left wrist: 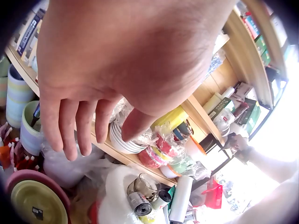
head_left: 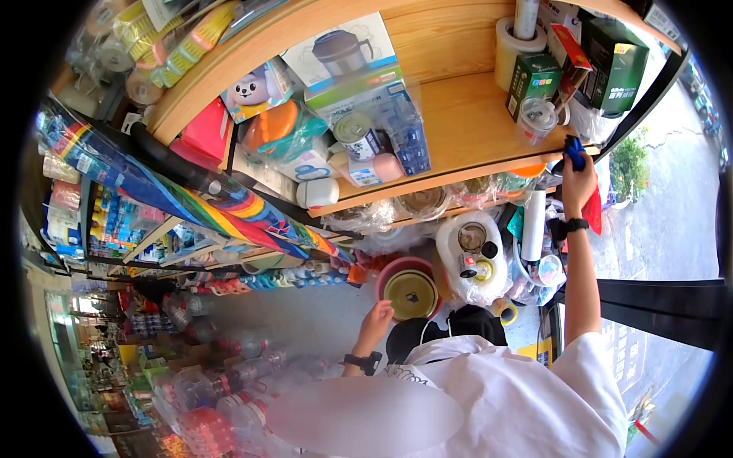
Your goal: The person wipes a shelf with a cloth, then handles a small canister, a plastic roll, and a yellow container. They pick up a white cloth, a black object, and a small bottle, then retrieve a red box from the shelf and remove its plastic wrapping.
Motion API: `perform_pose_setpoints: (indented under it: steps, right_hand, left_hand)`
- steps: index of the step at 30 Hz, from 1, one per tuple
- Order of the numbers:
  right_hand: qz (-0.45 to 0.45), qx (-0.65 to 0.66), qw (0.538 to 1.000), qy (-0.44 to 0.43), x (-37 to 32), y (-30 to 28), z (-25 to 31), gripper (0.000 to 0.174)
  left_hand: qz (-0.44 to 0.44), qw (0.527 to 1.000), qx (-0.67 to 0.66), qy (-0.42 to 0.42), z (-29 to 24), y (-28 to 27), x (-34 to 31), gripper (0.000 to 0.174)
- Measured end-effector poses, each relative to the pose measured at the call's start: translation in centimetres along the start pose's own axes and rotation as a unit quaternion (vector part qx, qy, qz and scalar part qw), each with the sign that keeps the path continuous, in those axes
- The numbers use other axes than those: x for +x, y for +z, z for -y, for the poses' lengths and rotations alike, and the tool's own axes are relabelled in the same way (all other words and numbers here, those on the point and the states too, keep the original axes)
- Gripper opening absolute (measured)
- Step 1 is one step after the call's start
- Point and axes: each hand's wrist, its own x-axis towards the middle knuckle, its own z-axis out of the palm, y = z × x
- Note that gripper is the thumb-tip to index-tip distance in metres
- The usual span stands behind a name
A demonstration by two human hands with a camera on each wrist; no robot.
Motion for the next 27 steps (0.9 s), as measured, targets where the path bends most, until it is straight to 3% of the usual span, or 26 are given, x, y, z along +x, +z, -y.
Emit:
perform_pose_setpoints:
  steps: [1,4,7,8,10,11,12,14,17,19,20,22,23,24,26,27]
  right_hand:
    - [-0.056,0.056,0.997,-0.018,-0.9,-0.9,0.4,0.035]
    - [-0.085,0.13,0.985,-0.075,-4.6,-5.0,2.1,0.026]
    - [0.047,0.318,0.927,0.192,-8.8,-8.3,3.8,0.019]
    - [0.104,0.445,0.831,0.318,-9.7,-8.7,2.9,0.016]
    - [0.123,0.591,0.671,0.431,-10.6,-8.1,3.3,0.024]
    - [0.18,0.622,0.616,0.449,-10.9,-8.7,3.8,0.028]
    - [0.229,0.578,0.633,0.461,-10.8,-9.5,5.3,0.031]
    - [0.257,0.553,0.682,0.405,-10.3,-9.4,7.7,0.04]
    - [0.288,0.539,0.736,0.292,-9.0,-8.1,11.9,0.043]
    - [0.344,0.49,0.777,0.194,-7.9,-5.8,13.4,0.043]
    - [0.375,0.463,0.791,0.141,-7.2,-3.9,13.2,0.042]
    - [0.375,0.454,0.805,0.077,-5.7,-1.3,16.8,0.04]
    - [0.358,0.387,0.849,0.037,-4.8,0.8,17.5,0.04]
    - [0.339,0.316,0.886,-0.005,-4.0,2.8,18.2,0.04]
    - [0.264,0.2,0.943,0.025,-2.9,5.4,20.9,0.038]
    - [0.203,0.148,0.965,-0.072,-2.4,8.3,20.1,0.036]
  left_hand:
    - [0.0,1.0,-0.001,0.001,-1.1,0.0,0.3,0.036]
    - [0.032,0.999,-0.012,-0.019,-3.4,0.2,1.3,0.038]
    - [0.041,0.999,-0.033,0.004,-4.2,0.9,2.1,0.039]
    - [0.049,0.998,-0.041,0.003,-4.7,0.9,2.4,0.037]
    - [0.057,0.997,-0.049,0.003,-6.2,0.7,3.3,0.036]
    - [0.054,0.997,-0.058,0.015,-7.0,0.3,4.2,0.035]
    - [0.05,0.996,-0.067,0.028,-7.8,0.0,5.2,0.033]
    - [-0.017,0.989,-0.071,0.125,-9.3,-0.9,7.9,0.029]
    - [-0.085,0.981,-0.041,0.171,-15.2,-3.4,10.7,0.024]
    - [-0.186,0.896,0.134,0.381,-19.4,-5.2,12.6,0.023]
    - [-0.187,0.895,0.135,0.382,-21.1,-5.6,13.3,0.023]
    - [-0.211,0.832,0.148,0.491,-23.8,-5.9,14.7,0.028]
    - [-0.201,0.817,0.165,0.515,-24.1,-6.0,15.6,0.032]
    - [-0.201,0.817,0.164,0.515,-24.3,-5.8,16.3,0.032]
    - [-0.201,0.808,0.186,0.522,-24.3,-5.4,17.5,0.036]
    - [-0.19,0.803,0.203,0.528,-22.9,-5.3,18.9,0.045]
